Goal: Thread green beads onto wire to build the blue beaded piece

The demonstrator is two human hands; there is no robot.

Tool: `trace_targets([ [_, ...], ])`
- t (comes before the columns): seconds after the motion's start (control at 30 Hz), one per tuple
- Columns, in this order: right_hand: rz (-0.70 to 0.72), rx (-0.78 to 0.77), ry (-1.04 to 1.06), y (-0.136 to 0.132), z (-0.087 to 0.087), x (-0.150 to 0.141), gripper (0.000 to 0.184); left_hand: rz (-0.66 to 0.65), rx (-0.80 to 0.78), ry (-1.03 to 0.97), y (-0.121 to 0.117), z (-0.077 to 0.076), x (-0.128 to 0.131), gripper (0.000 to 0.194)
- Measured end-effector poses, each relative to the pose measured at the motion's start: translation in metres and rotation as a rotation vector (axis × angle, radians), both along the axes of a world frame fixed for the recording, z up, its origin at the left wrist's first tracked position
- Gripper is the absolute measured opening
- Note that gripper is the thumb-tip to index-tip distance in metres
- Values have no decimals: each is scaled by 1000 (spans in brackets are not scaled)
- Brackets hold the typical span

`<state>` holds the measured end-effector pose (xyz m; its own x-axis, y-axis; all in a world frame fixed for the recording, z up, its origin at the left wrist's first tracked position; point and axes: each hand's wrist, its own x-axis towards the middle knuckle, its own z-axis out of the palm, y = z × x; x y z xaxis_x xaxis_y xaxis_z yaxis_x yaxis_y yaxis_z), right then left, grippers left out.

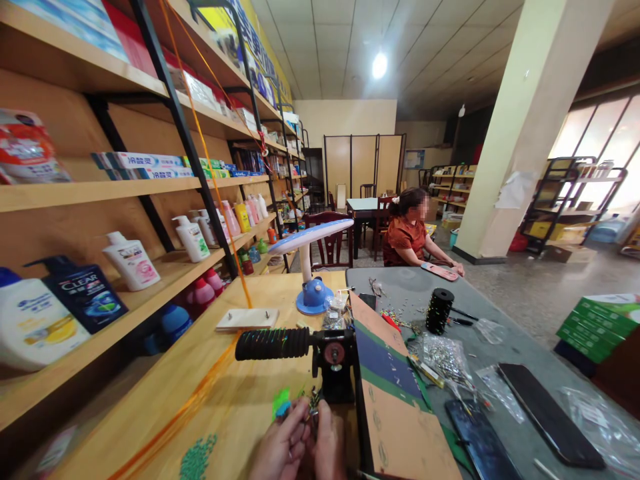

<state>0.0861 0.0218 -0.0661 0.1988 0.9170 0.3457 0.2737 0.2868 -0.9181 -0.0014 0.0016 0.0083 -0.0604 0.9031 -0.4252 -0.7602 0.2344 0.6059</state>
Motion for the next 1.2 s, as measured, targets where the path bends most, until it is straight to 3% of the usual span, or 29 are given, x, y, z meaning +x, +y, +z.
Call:
trace_targets([
  [0.13, 80, -121, -18, -7, 18, 7, 74, -52, -4, -1, 1, -5, -4, 47],
  [0.2, 86, -132, -131, -11, 26, 17, 73, -93, -15, -9, -1, -8, -7, 51],
  [0.4, -42, -21, -844, -17, 24, 54, 27, -356, -59, -9, -9, -16, -14, 50],
  [0.57, -126, 24, -1095, -19, 14, 63, 17, -417, -79, -47, -16, -16, -19, 51],
  [0.73, -29, 55, -908, -28, 22, 62, 17, -457, -96, -74, -22, -18, -25, 47],
  [0.83, 76, 3, -658, -34, 26, 56, 23, -469, -98, -77, -24, -22, -29, 42],
  [1.0, 130, -76, -224, -39, 28, 42, 37, -463, -106, -91, -28, -23, -29, 40],
  [1.1, 159, -107, -149, -43, 35, 39, 40, -396, -101, -64, -33, -14, -30, 49],
  [1.2, 190, -84, -201, -52, 41, 39, 33, -298, -42, 31, -44, 3, -42, 50],
])
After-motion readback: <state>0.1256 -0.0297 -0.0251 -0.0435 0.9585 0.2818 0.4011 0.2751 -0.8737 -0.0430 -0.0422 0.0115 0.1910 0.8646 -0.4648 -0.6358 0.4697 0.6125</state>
